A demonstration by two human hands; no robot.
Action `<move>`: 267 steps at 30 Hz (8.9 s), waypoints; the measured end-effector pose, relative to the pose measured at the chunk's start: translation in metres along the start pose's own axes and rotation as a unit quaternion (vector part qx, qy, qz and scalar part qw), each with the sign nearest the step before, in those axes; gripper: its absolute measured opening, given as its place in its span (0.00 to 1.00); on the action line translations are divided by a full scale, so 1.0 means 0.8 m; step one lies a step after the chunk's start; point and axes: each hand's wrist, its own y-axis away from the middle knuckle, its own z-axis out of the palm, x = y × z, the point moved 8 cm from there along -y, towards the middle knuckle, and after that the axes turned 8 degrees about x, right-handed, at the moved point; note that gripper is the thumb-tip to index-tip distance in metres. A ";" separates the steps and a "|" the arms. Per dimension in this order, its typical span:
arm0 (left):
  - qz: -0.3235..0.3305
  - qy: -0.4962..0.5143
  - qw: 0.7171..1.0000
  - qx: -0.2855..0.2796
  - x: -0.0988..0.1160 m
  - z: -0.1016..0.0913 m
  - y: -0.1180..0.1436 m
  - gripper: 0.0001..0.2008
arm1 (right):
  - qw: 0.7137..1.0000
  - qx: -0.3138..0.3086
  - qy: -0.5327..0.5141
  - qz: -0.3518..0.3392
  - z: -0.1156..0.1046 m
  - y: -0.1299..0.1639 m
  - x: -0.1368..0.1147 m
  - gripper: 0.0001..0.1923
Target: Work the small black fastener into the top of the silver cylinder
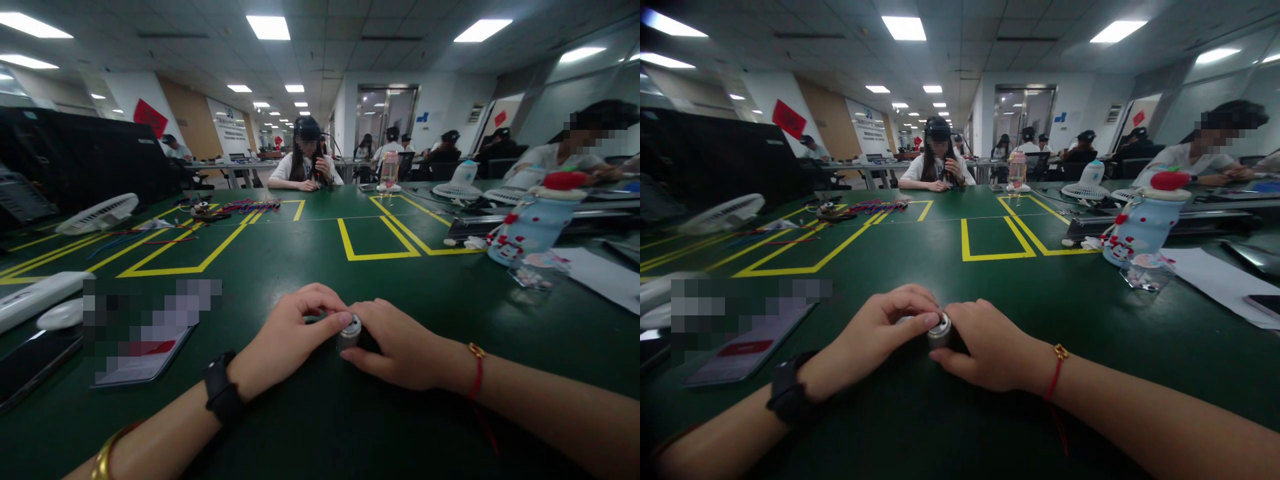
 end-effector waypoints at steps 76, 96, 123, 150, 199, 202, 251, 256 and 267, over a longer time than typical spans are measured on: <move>0.050 -0.204 0.963 -0.171 -0.035 -0.010 0.006 0.08 | 0.999 -0.008 -0.023 0.021 -0.002 0.001 0.003 0.14; 0.064 -0.109 0.992 0.006 0.018 -0.004 0.004 0.09 | 1.000 -0.014 0.006 0.002 0.002 0.002 0.004 0.15; 0.166 -0.178 0.970 -0.004 0.028 -0.004 0.015 0.18 | 1.000 -0.010 0.001 0.001 0.002 0.003 0.005 0.15; 0.058 -0.092 0.994 0.002 0.015 0.001 0.007 0.08 | 1.000 -0.007 0.000 0.000 0.002 0.002 0.005 0.16; 0.008 -0.094 0.985 -0.144 -0.038 -0.006 -0.001 0.08 | 1.000 -0.012 -0.019 0.005 -0.001 0.003 0.003 0.15; -0.075 -0.044 0.992 -0.092 -0.056 -0.017 -0.003 0.10 | 1.000 -0.014 -0.021 0.007 -0.001 0.003 0.002 0.16; 0.058 -0.094 0.994 -0.008 0.023 0.000 0.005 0.09 | 1.000 0.003 0.005 -0.019 0.001 0.002 0.001 0.16; 0.053 -0.109 0.993 -0.009 0.021 -0.002 0.001 0.10 | 1.000 0.011 0.012 -0.019 -0.001 0.003 0.002 0.15; 0.039 -0.093 0.994 -0.029 0.017 -0.003 0.007 0.11 | 1.000 -0.001 0.003 -0.006 -0.001 0.003 0.002 0.16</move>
